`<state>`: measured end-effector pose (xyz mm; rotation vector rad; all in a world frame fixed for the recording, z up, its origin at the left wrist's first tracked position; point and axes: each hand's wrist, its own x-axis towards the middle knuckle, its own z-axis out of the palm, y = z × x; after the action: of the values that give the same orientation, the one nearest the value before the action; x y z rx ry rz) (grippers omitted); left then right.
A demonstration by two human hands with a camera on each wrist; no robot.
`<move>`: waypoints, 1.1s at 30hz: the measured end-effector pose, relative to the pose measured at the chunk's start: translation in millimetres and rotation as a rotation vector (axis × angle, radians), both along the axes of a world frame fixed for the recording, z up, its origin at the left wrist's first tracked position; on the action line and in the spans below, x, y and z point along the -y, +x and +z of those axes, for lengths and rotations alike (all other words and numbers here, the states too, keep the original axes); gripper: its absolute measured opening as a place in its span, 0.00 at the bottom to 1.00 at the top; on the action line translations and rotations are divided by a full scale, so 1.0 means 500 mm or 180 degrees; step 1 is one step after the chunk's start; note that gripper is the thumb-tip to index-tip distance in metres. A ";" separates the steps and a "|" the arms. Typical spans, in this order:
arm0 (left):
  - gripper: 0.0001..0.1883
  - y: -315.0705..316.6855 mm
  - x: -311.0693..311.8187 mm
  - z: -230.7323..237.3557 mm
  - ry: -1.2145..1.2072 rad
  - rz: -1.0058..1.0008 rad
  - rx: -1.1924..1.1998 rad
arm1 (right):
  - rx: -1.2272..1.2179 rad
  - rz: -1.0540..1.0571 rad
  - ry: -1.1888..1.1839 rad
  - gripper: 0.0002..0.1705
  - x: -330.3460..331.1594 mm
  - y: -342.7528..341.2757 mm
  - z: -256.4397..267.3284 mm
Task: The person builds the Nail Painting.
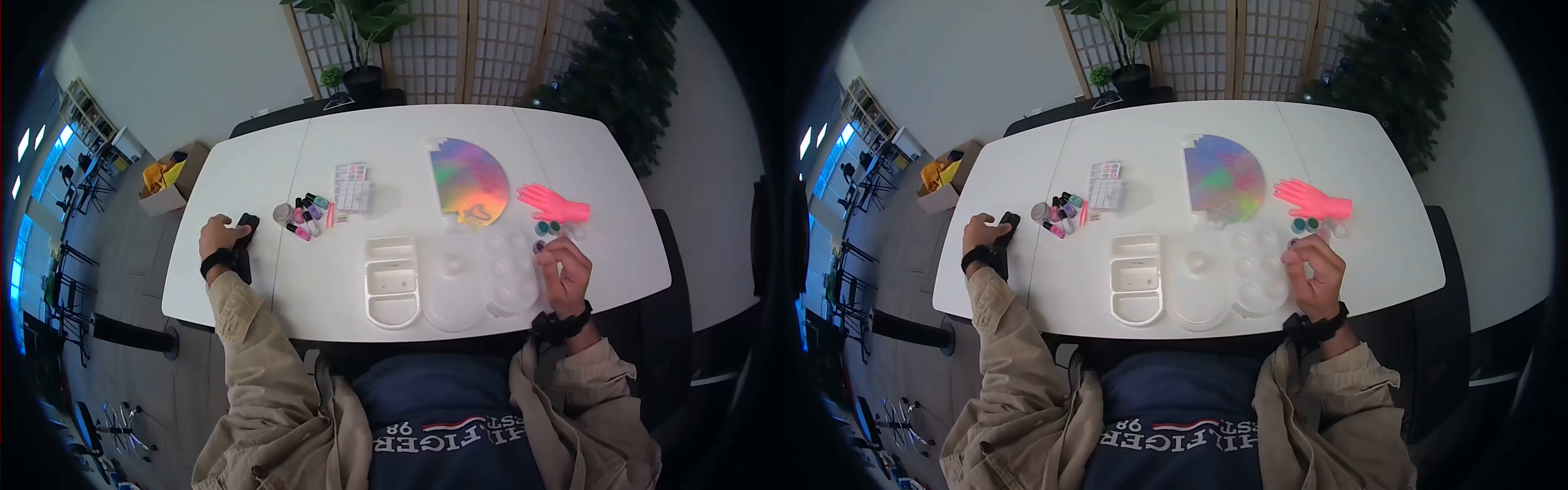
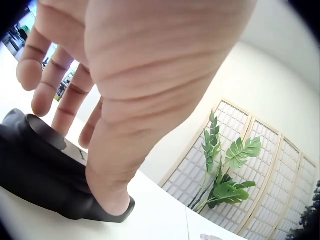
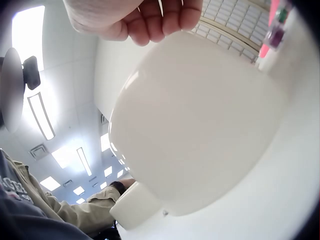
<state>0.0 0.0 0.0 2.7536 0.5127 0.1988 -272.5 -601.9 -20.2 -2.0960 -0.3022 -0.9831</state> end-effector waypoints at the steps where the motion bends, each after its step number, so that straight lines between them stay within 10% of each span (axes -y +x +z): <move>1: 0.36 -0.008 0.010 0.019 0.0019 0.0018 0.0110 | 0.0004 0.0003 -0.0007 0.09 0.000 0.000 0.001; 12: 0.23 -0.144 0.167 0.248 -0.0737 -0.1544 0.2177 | 0.0084 -0.0094 -0.0100 0.07 0.003 0.003 0.006; 17: 0.15 -0.255 0.327 0.239 -0.1121 -0.3024 0.1886 | 0.0322 -0.0207 -0.0670 0.06 0.014 0.023 0.083; 25: 0.12 -0.308 0.425 0.251 -0.1060 -0.3549 0.1782 | 0.0154 -0.0521 -0.1122 0.05 0.019 0.120 0.231; 33: 0.16 -0.343 0.516 0.128 -0.0519 -0.4987 0.0652 | -0.0653 0.0008 -0.1232 0.11 0.002 0.204 0.167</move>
<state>-171.7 -257.9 64.0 2.1363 -1.5342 0.0212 -170.6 -602.8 63.4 -2.5229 -0.4158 -0.7417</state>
